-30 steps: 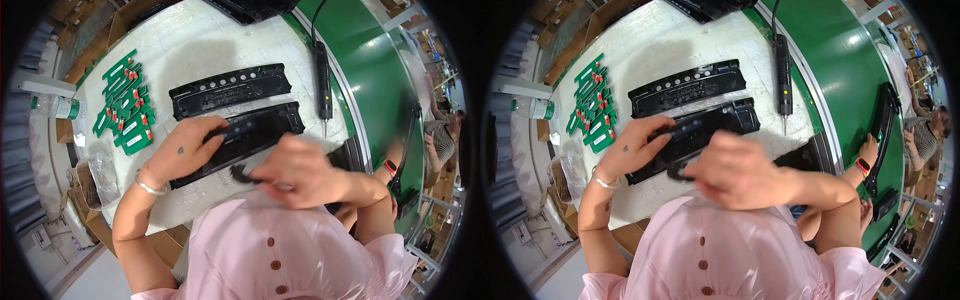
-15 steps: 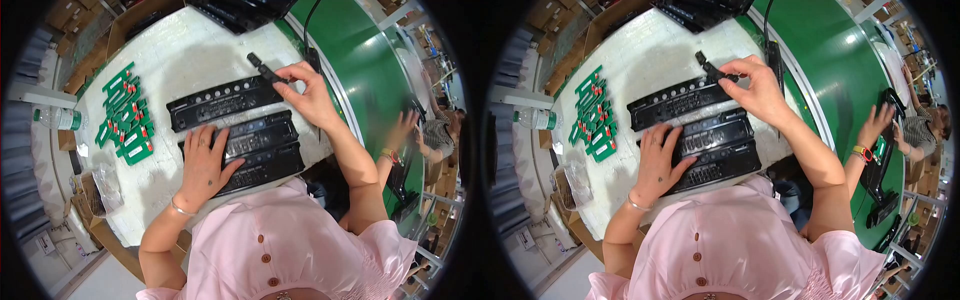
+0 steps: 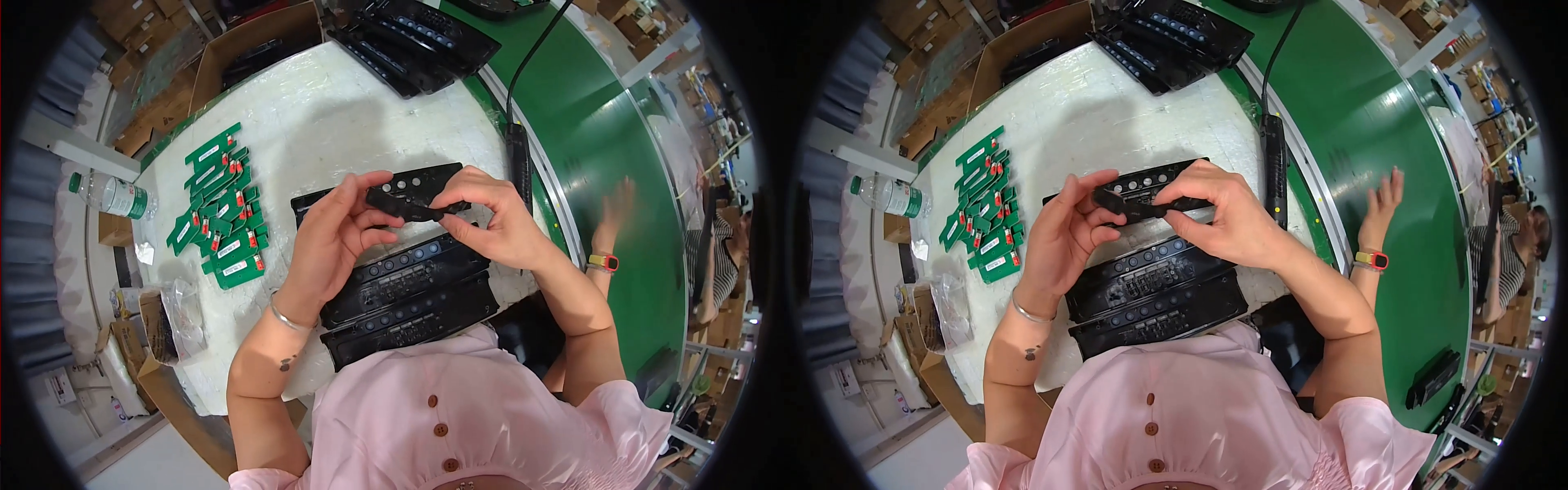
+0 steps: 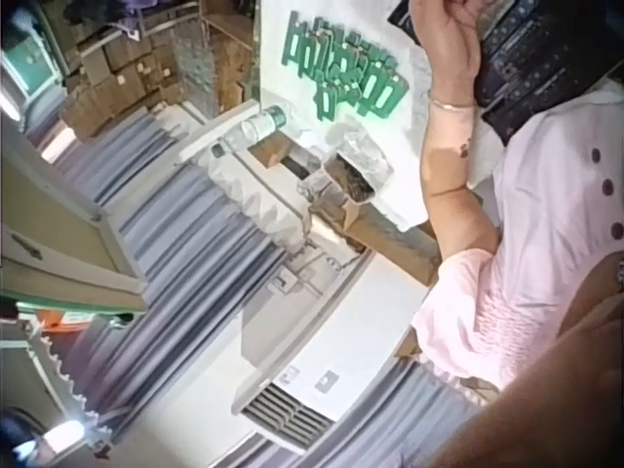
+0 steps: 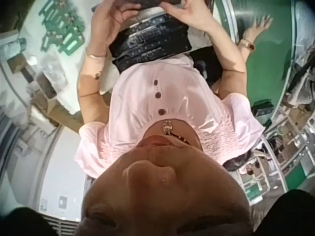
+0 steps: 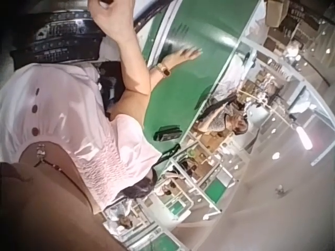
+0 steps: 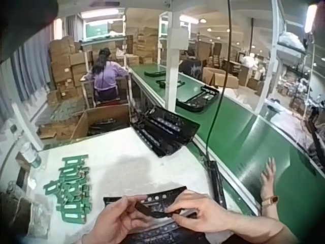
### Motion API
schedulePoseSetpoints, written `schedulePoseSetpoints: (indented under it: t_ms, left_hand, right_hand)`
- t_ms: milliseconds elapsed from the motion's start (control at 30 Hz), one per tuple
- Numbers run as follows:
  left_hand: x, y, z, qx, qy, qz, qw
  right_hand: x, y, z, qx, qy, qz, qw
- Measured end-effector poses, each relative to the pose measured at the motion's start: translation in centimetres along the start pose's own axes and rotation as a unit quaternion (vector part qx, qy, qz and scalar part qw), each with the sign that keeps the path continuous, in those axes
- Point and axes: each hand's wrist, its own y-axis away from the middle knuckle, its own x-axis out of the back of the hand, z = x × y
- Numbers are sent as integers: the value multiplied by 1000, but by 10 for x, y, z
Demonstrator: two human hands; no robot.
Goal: Assembling electronic components by using an electric screwdriver to attach circuit boards to plastic housings.
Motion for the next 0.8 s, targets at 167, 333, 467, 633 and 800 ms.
schedulePoseSetpoints:
  t_ms: [167,333,467,633,800]
  left_hand:
    - [-10,6,2,-23,-33,47,998]
    - [-5,8,-2,-84,-151,85,981]
    - [-8,7,-8,-139,-305,144,931]
    - [-4,10,-5,-282,-328,98,896]
    - [-8,9,-16,-26,-33,-34,999]
  right_hand:
    - [-4,5,8,-42,-42,21,998]
    - [-6,3,-1,-1,40,21,999]
    - [-31,-10,-3,103,89,114,984]
    - [-36,-19,-25,88,82,135,983]
    - [-19,-16,-28,-33,-167,79,982]
